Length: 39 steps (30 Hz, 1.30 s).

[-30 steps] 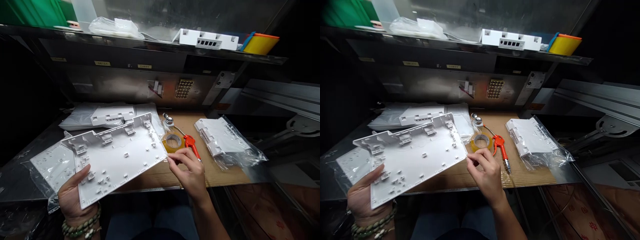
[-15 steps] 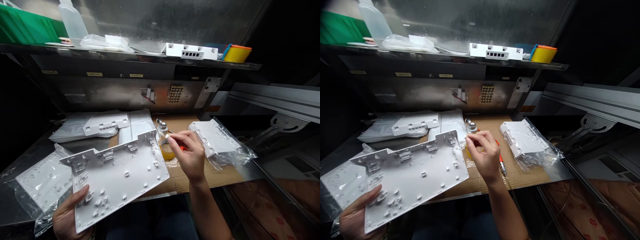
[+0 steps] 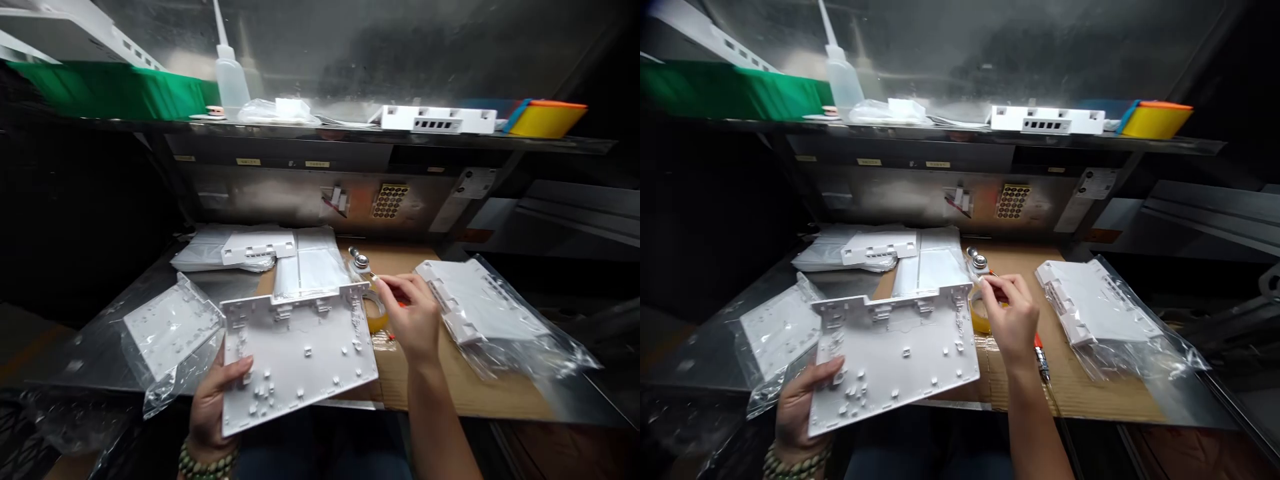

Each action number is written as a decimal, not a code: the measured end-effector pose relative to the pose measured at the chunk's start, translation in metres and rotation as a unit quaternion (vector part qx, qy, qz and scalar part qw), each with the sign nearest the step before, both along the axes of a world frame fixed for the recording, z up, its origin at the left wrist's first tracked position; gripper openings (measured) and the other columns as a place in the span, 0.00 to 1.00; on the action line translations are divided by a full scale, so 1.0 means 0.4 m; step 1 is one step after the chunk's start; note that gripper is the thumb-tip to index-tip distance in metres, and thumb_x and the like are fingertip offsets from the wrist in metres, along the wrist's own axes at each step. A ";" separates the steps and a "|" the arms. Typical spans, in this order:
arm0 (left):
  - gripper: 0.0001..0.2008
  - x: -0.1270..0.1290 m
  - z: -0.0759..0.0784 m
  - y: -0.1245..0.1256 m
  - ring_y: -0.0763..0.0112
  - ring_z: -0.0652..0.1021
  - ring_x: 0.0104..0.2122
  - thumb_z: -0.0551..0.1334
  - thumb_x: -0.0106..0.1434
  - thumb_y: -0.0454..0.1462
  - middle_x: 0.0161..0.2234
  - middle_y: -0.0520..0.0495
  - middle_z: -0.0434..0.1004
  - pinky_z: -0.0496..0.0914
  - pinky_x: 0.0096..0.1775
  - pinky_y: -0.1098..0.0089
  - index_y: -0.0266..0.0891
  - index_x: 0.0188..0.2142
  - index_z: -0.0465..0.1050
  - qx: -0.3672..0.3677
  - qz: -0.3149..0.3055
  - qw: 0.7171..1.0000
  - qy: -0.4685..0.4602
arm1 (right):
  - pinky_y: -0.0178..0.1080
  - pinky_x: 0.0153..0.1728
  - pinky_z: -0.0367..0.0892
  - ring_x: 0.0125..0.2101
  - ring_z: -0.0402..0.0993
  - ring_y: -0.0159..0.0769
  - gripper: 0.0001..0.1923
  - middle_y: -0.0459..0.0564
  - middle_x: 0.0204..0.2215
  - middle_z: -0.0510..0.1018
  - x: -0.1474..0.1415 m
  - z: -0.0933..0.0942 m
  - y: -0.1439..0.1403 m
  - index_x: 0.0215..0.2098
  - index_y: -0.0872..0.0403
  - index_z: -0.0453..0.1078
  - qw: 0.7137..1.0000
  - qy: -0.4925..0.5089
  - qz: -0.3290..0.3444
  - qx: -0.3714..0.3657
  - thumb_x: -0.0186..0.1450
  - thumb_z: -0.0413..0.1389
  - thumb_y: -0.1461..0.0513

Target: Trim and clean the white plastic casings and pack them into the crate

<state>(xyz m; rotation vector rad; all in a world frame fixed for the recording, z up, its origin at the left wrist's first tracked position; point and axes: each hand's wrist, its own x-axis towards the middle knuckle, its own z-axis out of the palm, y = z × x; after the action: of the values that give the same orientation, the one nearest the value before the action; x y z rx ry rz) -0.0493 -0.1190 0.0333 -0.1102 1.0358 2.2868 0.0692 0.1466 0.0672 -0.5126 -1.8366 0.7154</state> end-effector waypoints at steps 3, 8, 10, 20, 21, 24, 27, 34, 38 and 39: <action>0.45 0.039 0.045 0.049 0.47 0.85 0.45 0.75 0.51 0.27 0.49 0.44 0.86 0.81 0.50 0.52 0.54 0.67 0.67 -0.027 -0.022 0.999 0.024 | 0.37 0.35 0.75 0.35 0.76 0.34 0.05 0.48 0.36 0.77 -0.003 0.027 -0.059 0.43 0.52 0.81 0.999 0.035 0.029 0.012 0.68 0.64 0.64; 0.36 0.091 0.060 0.118 0.48 0.77 0.60 0.76 0.56 0.34 0.62 0.48 0.77 0.74 0.60 0.55 0.57 0.62 0.72 -0.032 -0.042 0.994 0.093 | 0.38 0.36 0.77 0.36 0.78 0.34 0.11 0.48 0.36 0.77 -0.031 0.083 -0.205 0.46 0.50 0.80 0.986 0.065 0.142 0.053 0.68 0.62 0.69; 0.33 0.102 0.049 0.135 0.48 0.71 0.65 0.76 0.57 0.36 0.64 0.49 0.74 0.68 0.65 0.56 0.57 0.61 0.74 -0.009 -0.049 0.990 0.132 | 0.40 0.37 0.78 0.36 0.79 0.35 0.12 0.49 0.36 0.78 -0.045 0.090 -0.232 0.47 0.50 0.79 0.982 0.081 0.160 0.068 0.68 0.62 0.70; 0.31 0.119 0.049 0.155 0.49 0.67 0.68 0.74 0.59 0.36 0.67 0.50 0.70 0.64 0.67 0.54 0.57 0.60 0.74 -0.001 -0.054 0.988 0.148 | 0.41 0.39 0.80 0.37 0.80 0.37 0.15 0.49 0.37 0.78 -0.048 0.077 -0.227 0.49 0.48 0.79 0.983 0.087 0.146 0.075 0.68 0.62 0.71; 0.31 0.118 0.048 0.157 0.49 0.67 0.68 0.75 0.58 0.37 0.67 0.50 0.70 0.64 0.67 0.53 0.56 0.61 0.74 0.002 -0.055 0.987 0.153 | 0.41 0.39 0.79 0.37 0.80 0.37 0.15 0.49 0.37 0.79 -0.048 0.078 -0.229 0.49 0.48 0.79 0.982 0.086 0.147 0.081 0.68 0.62 0.71; 0.32 0.116 0.045 0.160 0.49 0.68 0.67 0.75 0.58 0.36 0.66 0.49 0.72 0.65 0.66 0.55 0.55 0.61 0.74 -0.003 -0.044 0.987 0.153 | 0.39 0.38 0.78 0.35 0.79 0.34 0.13 0.48 0.35 0.78 -0.051 0.080 -0.218 0.46 0.49 0.80 0.985 0.077 0.129 0.088 0.68 0.62 0.71; 0.34 0.110 0.051 0.146 0.48 0.69 0.66 0.75 0.57 0.35 0.65 0.50 0.73 0.68 0.65 0.56 0.57 0.62 0.73 -0.009 -0.039 0.991 0.128 | 0.39 0.38 0.76 0.36 0.78 0.35 0.10 0.48 0.36 0.78 -0.044 0.068 -0.167 0.45 0.50 0.81 0.991 0.079 0.088 0.061 0.69 0.62 0.68; 0.51 0.084 0.085 0.072 0.51 0.85 0.47 0.75 0.55 0.30 0.55 0.46 0.83 0.83 0.46 0.60 0.62 0.71 0.56 -0.068 -0.015 0.997 0.025 | 0.46 0.39 0.70 0.35 0.71 0.42 0.15 0.50 0.35 0.78 -0.013 -0.121 0.060 0.37 0.50 0.83 0.979 -0.191 -0.073 0.017 0.69 0.59 0.50; 0.48 0.031 0.040 0.009 0.50 0.86 0.45 0.72 0.55 0.26 0.53 0.46 0.84 0.82 0.48 0.56 0.59 0.70 0.60 -0.042 0.018 0.999 0.014 | 0.52 0.47 0.70 0.43 0.71 0.50 0.21 0.55 0.38 0.78 0.024 -0.234 0.134 0.38 0.51 0.84 0.962 -0.264 -0.070 0.010 0.66 0.58 0.45; 0.44 0.008 0.013 -0.017 0.49 0.86 0.46 0.71 0.55 0.26 0.52 0.44 0.85 0.81 0.50 0.53 0.56 0.68 0.64 -0.021 0.017 1.000 0.013 | 0.54 0.49 0.69 0.44 0.71 0.51 0.23 0.57 0.40 0.77 0.043 -0.249 0.143 0.41 0.52 0.84 0.962 -0.263 -0.077 0.008 0.67 0.56 0.45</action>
<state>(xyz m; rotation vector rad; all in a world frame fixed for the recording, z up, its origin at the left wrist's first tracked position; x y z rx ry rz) -0.0460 -0.1259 0.0384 -0.1166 1.1048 2.3037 0.0862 0.2036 -0.0324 -0.8880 -2.2583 0.4837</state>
